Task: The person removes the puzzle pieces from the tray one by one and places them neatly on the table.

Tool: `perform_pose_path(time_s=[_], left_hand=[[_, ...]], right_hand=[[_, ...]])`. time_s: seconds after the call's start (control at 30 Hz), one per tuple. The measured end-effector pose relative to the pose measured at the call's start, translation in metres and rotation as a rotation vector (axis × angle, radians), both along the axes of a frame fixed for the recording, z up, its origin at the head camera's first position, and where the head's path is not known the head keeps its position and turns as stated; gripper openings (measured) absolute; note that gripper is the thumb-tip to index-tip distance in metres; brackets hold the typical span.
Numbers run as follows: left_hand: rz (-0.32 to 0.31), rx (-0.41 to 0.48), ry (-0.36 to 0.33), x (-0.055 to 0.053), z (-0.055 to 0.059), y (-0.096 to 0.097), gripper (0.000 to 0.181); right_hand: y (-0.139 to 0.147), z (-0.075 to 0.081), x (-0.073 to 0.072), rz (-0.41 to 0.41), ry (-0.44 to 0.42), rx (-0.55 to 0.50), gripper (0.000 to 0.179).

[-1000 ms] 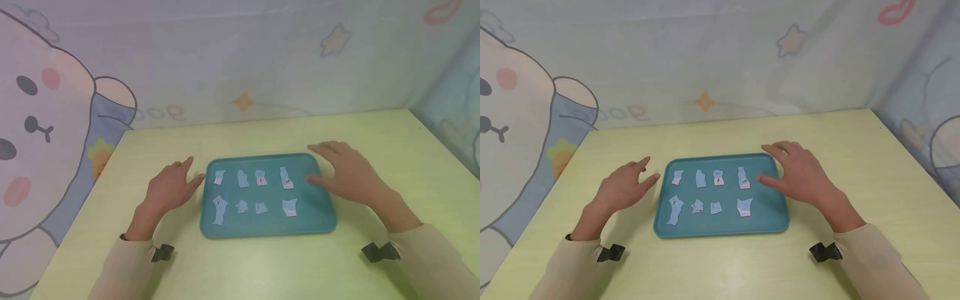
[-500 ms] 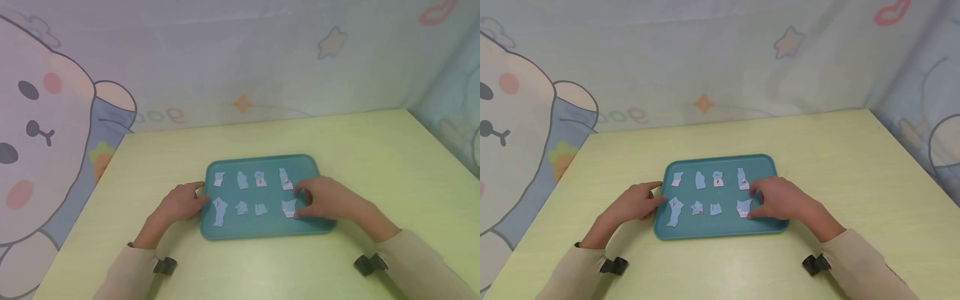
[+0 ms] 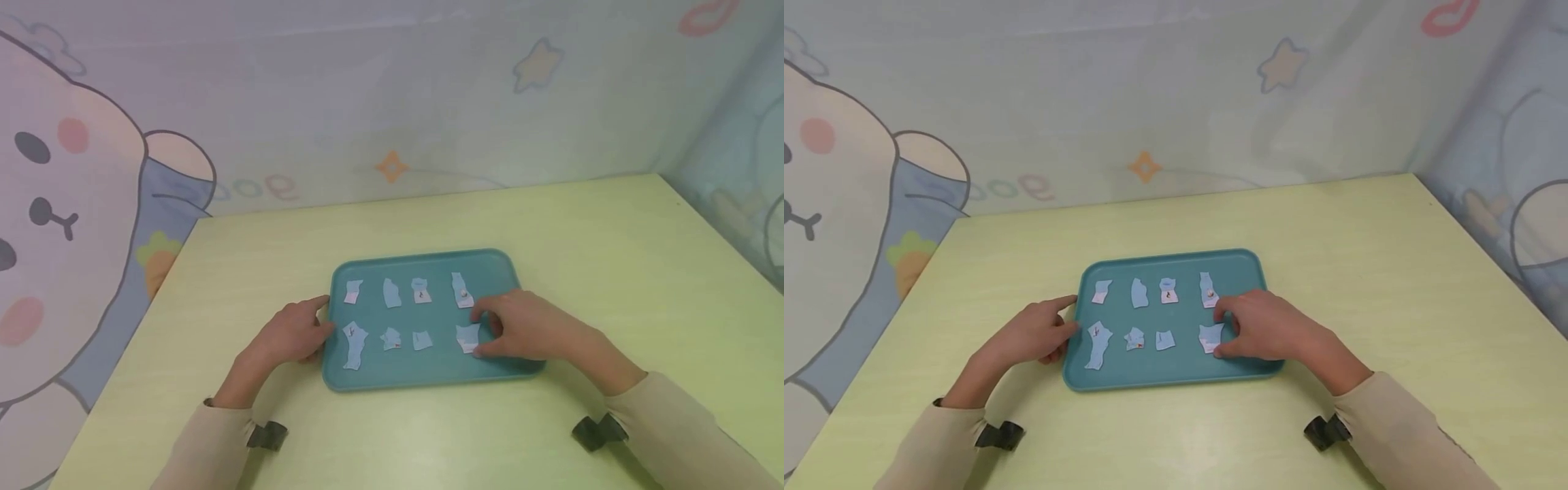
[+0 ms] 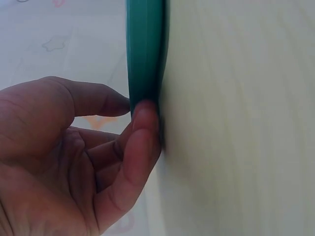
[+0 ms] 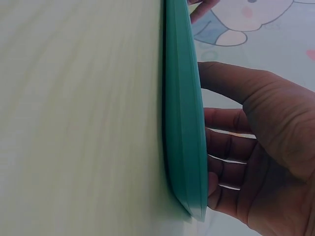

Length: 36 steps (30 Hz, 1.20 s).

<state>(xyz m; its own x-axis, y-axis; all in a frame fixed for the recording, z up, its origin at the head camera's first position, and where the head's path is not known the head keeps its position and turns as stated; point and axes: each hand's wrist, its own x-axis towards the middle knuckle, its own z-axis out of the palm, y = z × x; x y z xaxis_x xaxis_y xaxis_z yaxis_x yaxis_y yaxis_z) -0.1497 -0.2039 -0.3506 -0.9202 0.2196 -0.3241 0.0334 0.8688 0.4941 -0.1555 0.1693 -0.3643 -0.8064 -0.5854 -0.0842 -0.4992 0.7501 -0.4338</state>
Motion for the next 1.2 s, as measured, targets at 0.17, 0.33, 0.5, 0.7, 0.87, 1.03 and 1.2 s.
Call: perform_pose_path(time_s=[0.17, 0.33, 0.5, 0.7, 0.87, 1.03, 1.2], left_hand=[[-0.001, 0.007, -0.010, 0.001, 0.000, 0.000, 0.065], [0.001, 0.010, -0.014, 0.001, 0.000, 0.001, 0.066], [0.003, 0.013, -0.022, 0.000, 0.000, 0.001, 0.066], [0.001, 0.017, -0.015, 0.001, -0.003, 0.000, 0.066], [-0.002, 0.020, -0.014, 0.003, -0.006, -0.002, 0.067], [-0.006, 0.018, -0.013, 0.002, -0.007, -0.002, 0.069], [-0.013, 0.016, -0.017, 0.001, -0.006, 0.000, 0.069]], right_hand=[[0.000, -0.001, 0.000, 0.017, -0.007, -0.006, 0.034], [0.000, -0.001, 0.000, 0.043, 0.011, -0.023, 0.031], [0.001, -0.002, -0.001, 0.059, 0.013, -0.030, 0.031], [0.000, -0.003, -0.001, 0.064, 0.005, -0.038, 0.033], [0.001, -0.002, -0.002, 0.038, 0.016, -0.044, 0.034], [0.006, 0.005, -0.005, -0.019, 0.032, -0.051, 0.034], [0.016, 0.014, -0.008, -0.060, 0.031, -0.064, 0.038]])
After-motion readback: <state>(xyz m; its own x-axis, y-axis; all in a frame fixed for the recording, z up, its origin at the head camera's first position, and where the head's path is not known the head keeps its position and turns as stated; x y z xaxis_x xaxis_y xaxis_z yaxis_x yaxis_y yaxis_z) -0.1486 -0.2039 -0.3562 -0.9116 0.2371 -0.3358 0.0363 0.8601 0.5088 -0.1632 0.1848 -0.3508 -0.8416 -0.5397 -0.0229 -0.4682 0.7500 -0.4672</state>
